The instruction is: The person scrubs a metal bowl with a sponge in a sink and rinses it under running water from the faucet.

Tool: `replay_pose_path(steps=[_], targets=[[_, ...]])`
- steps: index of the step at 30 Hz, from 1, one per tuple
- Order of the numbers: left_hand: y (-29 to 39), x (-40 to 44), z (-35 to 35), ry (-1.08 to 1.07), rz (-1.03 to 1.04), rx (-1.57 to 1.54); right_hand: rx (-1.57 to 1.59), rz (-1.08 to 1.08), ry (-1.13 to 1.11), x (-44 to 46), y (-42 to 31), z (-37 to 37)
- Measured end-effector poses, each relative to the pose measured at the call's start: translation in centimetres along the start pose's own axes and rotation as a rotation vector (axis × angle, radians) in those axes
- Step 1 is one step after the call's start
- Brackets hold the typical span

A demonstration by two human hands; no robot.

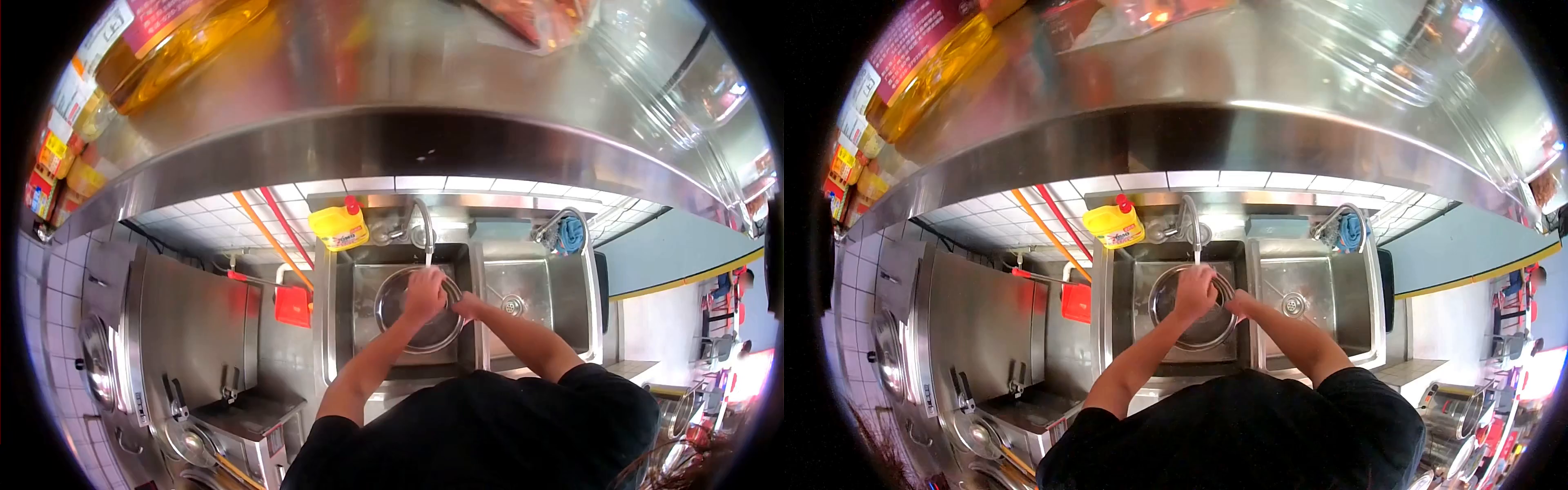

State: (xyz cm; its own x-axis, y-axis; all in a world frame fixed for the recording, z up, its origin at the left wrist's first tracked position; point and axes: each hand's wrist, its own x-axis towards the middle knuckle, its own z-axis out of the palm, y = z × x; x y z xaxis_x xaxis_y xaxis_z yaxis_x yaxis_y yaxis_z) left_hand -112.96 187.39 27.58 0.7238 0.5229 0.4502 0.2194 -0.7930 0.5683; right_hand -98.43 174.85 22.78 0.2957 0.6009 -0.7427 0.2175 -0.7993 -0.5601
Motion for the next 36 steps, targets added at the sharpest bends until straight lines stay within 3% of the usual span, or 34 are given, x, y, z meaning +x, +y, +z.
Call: replay_pose_path(steps=[2,3,6,9,12,13,18,21,24,27,30,31,34,36], targets=[[-1.0,-2.2,2.4,-0.281,-0.047,-0.122,0.325,0.105,0.017,-0.7,1.6,0.9],[-2.0,-3.5,4.0,-0.307,-0.153,-0.16,0.37,0.084,0.064,-1.4,1.8,0.8],[-6.0,-5.9,5.5,-0.577,-0.275,-0.075,0.208,0.075,0.143,-5.6,-0.2,-0.4],[-9.9,-6.3,7.5,-0.573,-0.033,0.224,0.547,0.109,0.062,-4.6,3.2,-0.5],[-10.3,-5.0,8.8,-0.744,0.224,0.246,0.349,-0.012,0.076,-1.5,8.3,-0.2],[-9.6,-3.8,8.4,-0.722,0.284,0.278,0.607,0.143,0.116,-3.1,6.7,-0.7],[-6.9,0.8,5.4,-0.654,0.546,0.357,0.684,0.102,0.183,-6.2,6.0,-1.5],[-7.0,1.2,3.6,-0.734,0.668,0.378,0.664,0.089,0.197,-6.4,7.0,-1.9],[-3.6,2.7,-1.9,-0.197,0.575,0.303,0.611,0.071,0.163,-8.4,7.9,-2.3],[-5.0,1.3,-1.3,-0.054,0.124,0.054,0.686,0.109,0.152,-9.0,7.9,-1.9],[-8.3,-0.2,2.2,-0.365,-0.521,-0.17,0.678,0.181,0.18,-10.2,7.0,-0.8],[-10.3,-1.1,4.9,-0.256,-0.512,-0.328,0.649,0.199,0.196,-10.7,6.4,-0.8],[-9.4,-0.7,4.2,-0.587,-0.639,-0.382,0.686,0.179,0.203,-9.8,6.6,0.0],[-8.8,-0.7,3.9,-0.401,-0.77,-0.681,0.662,0.155,0.204,-9.9,7.1,-0.1]])
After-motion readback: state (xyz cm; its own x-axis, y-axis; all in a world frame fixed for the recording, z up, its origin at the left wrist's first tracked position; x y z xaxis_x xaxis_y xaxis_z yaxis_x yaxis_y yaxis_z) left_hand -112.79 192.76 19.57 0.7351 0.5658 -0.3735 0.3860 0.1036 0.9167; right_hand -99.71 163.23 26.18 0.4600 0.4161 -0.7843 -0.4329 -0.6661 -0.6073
